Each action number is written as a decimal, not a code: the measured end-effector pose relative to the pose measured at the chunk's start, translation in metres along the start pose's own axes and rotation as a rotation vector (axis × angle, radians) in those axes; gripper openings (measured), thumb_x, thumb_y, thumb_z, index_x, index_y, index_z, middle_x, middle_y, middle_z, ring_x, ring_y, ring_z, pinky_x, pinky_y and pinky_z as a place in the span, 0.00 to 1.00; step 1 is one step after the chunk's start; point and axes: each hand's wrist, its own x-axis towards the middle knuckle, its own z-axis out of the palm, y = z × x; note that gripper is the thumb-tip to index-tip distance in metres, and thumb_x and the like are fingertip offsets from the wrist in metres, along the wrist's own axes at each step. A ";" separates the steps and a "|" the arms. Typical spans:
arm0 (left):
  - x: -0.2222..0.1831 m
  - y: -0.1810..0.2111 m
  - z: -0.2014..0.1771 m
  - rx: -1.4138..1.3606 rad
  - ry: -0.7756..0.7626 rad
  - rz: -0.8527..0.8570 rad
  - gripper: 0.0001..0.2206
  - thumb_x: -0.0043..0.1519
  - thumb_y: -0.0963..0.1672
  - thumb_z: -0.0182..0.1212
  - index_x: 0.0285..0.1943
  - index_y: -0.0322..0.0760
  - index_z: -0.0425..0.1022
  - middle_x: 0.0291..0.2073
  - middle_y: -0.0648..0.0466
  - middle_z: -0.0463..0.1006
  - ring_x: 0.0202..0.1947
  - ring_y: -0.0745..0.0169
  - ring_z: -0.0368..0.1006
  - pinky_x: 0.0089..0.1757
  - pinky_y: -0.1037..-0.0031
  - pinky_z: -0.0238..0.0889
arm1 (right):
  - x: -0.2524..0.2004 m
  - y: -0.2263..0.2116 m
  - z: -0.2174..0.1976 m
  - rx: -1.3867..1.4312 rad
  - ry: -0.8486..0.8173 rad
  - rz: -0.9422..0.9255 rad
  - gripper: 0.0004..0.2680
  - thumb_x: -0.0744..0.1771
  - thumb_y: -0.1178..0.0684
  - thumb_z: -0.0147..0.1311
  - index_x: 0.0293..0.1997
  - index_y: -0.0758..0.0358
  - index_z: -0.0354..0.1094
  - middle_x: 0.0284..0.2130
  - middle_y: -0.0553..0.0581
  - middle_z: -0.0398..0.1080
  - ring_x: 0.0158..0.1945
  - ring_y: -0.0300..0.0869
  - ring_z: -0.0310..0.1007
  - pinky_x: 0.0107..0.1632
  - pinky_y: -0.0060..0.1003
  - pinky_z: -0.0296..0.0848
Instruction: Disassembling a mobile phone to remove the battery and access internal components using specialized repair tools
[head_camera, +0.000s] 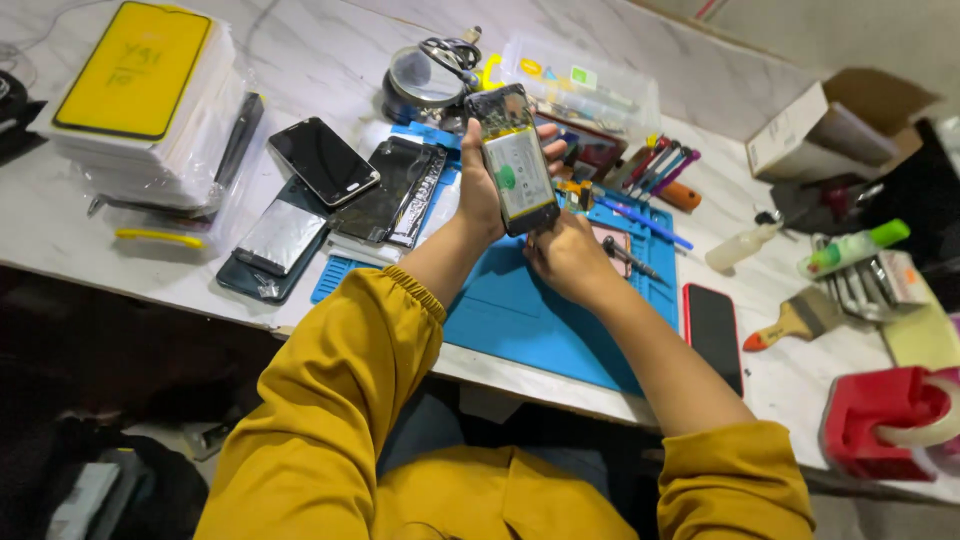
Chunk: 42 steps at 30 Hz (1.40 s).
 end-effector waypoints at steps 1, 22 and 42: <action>0.003 -0.002 0.002 -0.033 -0.025 -0.013 0.39 0.62 0.67 0.46 0.65 0.39 0.74 0.57 0.42 0.79 0.54 0.40 0.79 0.56 0.50 0.73 | 0.005 0.004 0.003 0.007 -0.018 -0.023 0.07 0.63 0.46 0.60 0.31 0.57 0.73 0.31 0.56 0.71 0.44 0.53 0.73 0.46 0.46 0.66; -0.014 -0.013 0.025 -0.166 -0.387 -0.216 0.43 0.64 0.67 0.41 0.70 0.32 0.68 0.57 0.34 0.77 0.55 0.32 0.76 0.57 0.45 0.70 | 0.033 0.029 -0.036 0.467 0.347 0.375 0.04 0.62 0.59 0.65 0.35 0.53 0.77 0.30 0.52 0.71 0.38 0.45 0.72 0.42 0.34 0.72; -0.041 -0.031 0.012 0.261 0.069 -0.393 0.34 0.60 0.65 0.54 0.56 0.38 0.77 0.41 0.48 0.82 0.41 0.53 0.81 0.49 0.57 0.78 | -0.034 0.032 -0.027 1.782 0.960 1.224 0.05 0.71 0.50 0.56 0.39 0.46 0.62 0.31 0.54 0.75 0.20 0.39 0.74 0.24 0.27 0.74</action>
